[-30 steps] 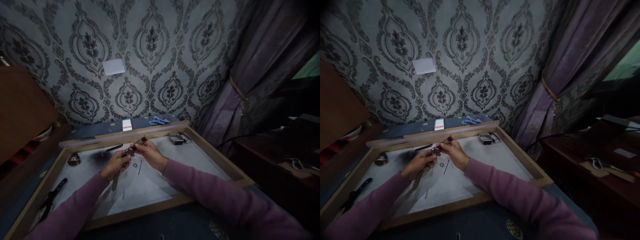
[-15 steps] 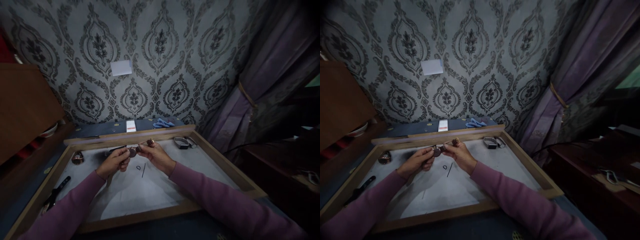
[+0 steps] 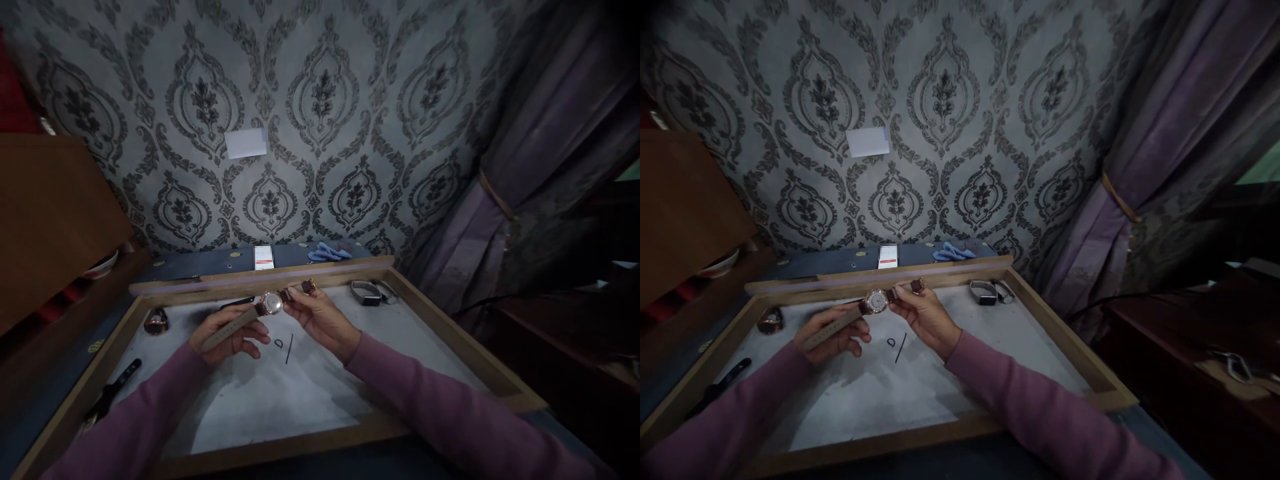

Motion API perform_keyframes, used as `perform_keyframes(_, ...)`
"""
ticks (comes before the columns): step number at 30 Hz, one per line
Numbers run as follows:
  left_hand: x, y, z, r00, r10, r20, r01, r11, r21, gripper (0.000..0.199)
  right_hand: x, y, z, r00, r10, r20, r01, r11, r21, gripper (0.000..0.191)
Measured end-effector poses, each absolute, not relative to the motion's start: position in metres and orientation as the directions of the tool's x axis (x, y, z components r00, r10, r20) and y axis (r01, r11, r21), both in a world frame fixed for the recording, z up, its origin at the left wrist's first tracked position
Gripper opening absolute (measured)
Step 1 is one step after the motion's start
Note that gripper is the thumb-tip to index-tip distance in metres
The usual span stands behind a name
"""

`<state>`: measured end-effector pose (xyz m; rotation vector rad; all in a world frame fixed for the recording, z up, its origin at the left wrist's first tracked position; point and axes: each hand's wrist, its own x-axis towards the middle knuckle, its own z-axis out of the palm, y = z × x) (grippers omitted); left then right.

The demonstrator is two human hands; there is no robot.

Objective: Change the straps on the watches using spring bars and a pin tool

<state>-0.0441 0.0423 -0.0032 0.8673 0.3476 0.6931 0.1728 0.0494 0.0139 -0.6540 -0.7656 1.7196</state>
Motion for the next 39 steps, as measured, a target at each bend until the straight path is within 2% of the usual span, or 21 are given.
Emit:
perform_keyframes(4, -0.029, 0.033, -0.001, 0.673, 0.739, 0.033, -0.386, 0.312, 0.868, 0.027, 0.174, 0.049, 0.015, -0.241, 0.97, -0.026, -0.616, -0.174, -0.768, 0.029)
perform_keyframes(10, 0.002, 0.024, 0.01, 0.395, 0.918, 0.046, -0.385, 0.12, 0.915, 0.038, 0.168, 0.044, 0.011, -0.224, 0.974, 0.017, -0.612, -0.127, -0.78, 0.029)
perform_keyframes(16, 0.002, 0.026, 0.009, 0.29, 0.954, 0.08, -0.159, -0.034, 0.987, 0.043, 0.164, 0.037, 0.012, -0.24, 0.969, 0.063, -0.548, -0.081, -0.833, 0.028)
perform_keyframes(19, -0.004, 0.026, 0.008, 0.274, 0.953, 0.133, -0.064, -0.12, 0.991, 0.042, 0.165, 0.035, 0.012, -0.226, 0.97, 0.091, -0.44, -0.018, -0.898, 0.025)
perform_keyframes(23, -0.007, 0.023, 0.009, 0.281, 0.95, 0.136, -0.063, -0.123, 0.99, 0.042, 0.167, 0.033, 0.012, -0.234, 0.95, 0.208, -0.279, 0.139, -0.95, 0.022)
perform_keyframes(26, -0.008, 0.023, 0.011, 0.283, 0.951, 0.123, -0.064, -0.109, 0.992, 0.042, 0.168, 0.034, 0.011, -0.25, 0.932, 0.262, -0.215, 0.21, -0.954, 0.021)
perform_keyframes(29, -0.013, 0.027, 0.014, 0.279, 0.952, 0.126, 0.019, -0.136, 0.99, 0.042, 0.168, 0.037, 0.006, -0.282, 0.923, 0.262, -0.193, 0.213, -0.958, 0.021)
perform_keyframes(31, -0.019, 0.03, 0.016, 0.267, 0.955, 0.129, 0.092, -0.159, 0.983, 0.042, 0.17, 0.041, -0.001, -0.315, 0.917, 0.243, -0.16, 0.201, -0.966, 0.028)
perform_keyframes(33, -0.024, 0.033, 0.018, 0.231, 0.964, 0.133, 0.129, -0.166, 0.978, 0.042, 0.174, 0.045, -0.01, -0.366, 0.901, 0.233, -0.046, 0.232, -0.972, 0.039)
perform_keyframes(35, -0.029, 0.035, 0.018, 0.205, 0.965, 0.166, 0.136, -0.196, 0.971, 0.042, 0.181, 0.05, -0.018, -0.445, 0.857, 0.261, 0.199, 0.379, -0.904, 0.039)
perform_keyframes(39, -0.032, 0.038, 0.015, 0.224, 0.959, 0.173, 0.147, -0.209, 0.967, 0.043, 0.197, 0.053, -0.027, -0.477, 0.841, 0.255, 0.391, 0.463, -0.796, 0.037)
